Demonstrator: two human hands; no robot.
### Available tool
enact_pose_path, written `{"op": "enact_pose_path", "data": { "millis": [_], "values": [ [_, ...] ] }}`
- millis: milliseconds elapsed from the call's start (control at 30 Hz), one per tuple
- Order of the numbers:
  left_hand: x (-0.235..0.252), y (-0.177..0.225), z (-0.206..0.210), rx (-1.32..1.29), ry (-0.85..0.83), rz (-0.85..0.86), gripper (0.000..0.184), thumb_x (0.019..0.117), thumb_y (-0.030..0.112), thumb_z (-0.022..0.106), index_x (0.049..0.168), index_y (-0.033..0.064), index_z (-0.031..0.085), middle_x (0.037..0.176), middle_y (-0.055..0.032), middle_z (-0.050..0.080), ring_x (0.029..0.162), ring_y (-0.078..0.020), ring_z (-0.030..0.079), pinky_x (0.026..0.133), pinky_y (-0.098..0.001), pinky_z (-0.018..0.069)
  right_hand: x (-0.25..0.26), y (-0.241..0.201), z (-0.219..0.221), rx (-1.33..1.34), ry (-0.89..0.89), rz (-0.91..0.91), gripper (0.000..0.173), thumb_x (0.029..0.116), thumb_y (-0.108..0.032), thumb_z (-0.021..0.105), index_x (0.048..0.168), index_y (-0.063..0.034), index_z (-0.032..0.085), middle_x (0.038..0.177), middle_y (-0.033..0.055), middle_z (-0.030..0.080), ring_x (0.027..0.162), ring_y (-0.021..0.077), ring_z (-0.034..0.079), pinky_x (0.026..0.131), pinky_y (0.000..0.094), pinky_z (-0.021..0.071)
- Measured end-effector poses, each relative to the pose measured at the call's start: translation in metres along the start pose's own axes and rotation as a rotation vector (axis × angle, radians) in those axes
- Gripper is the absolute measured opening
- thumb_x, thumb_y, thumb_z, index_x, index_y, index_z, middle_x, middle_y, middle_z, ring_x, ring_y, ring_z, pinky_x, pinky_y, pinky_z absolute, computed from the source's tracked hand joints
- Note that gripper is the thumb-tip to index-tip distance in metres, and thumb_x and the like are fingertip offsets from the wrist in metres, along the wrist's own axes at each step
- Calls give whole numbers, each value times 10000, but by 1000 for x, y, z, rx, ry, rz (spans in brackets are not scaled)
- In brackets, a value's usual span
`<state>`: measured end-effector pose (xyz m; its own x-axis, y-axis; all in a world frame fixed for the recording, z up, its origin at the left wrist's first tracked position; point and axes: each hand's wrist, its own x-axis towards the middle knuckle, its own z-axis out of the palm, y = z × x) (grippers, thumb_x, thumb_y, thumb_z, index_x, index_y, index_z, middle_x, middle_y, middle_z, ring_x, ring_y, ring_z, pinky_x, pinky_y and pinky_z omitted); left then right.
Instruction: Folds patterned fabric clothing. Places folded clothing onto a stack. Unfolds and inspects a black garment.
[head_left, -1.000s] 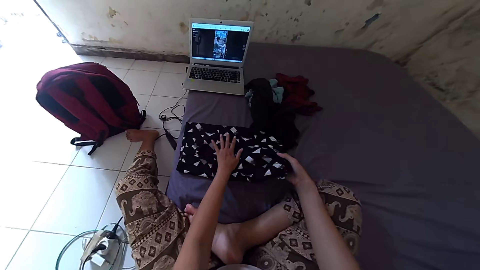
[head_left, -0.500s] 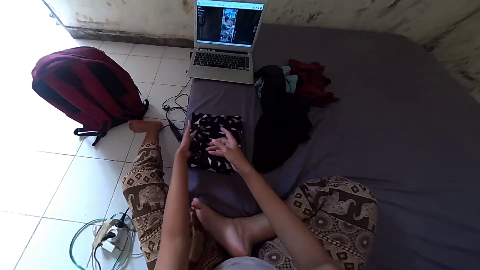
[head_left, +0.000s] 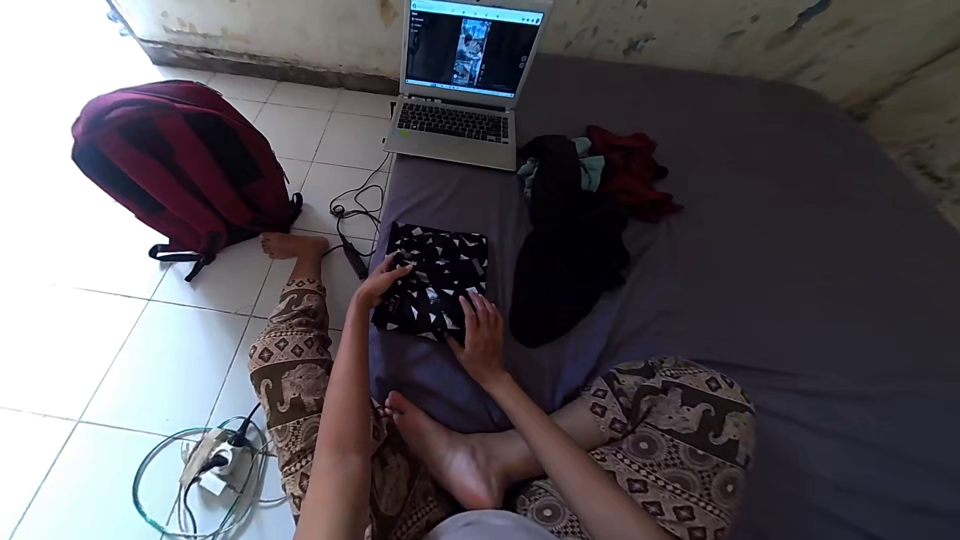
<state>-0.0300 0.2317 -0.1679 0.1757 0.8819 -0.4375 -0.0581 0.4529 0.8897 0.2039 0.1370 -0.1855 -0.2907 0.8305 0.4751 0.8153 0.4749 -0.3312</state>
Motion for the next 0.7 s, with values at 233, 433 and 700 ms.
{"op": "enact_pose_path", "data": {
  "millis": [233,433,700],
  "values": [
    [5,-1,-3,71,-41,37,579,1076,104,495,1590,99,231,1346,-177,577,1060,-183,643,926,-373,539,-20,28,2,-87,-46,-240,522,840,114,566,1337,-14,659,1385,207,637,1276,397,622,1074,660,412],
    [-2,3,-1,70,24,77,627,1075,150,512,1621,142,203,1463,-207,513,1189,-262,607,1000,-445,504,-22,28,-7,111,-248,-191,550,968,-285,492,1434,-7,582,1522,219,512,1414,453,472,1116,776,248],
    [2,13,-5,376,143,111,684,1023,162,635,1567,-30,267,1455,-305,507,1331,-390,534,1122,-496,418,3,17,-3,93,-325,-104,556,1026,-349,450,1460,-18,559,1567,215,456,1460,465,399,1118,810,165]
  ]
}}
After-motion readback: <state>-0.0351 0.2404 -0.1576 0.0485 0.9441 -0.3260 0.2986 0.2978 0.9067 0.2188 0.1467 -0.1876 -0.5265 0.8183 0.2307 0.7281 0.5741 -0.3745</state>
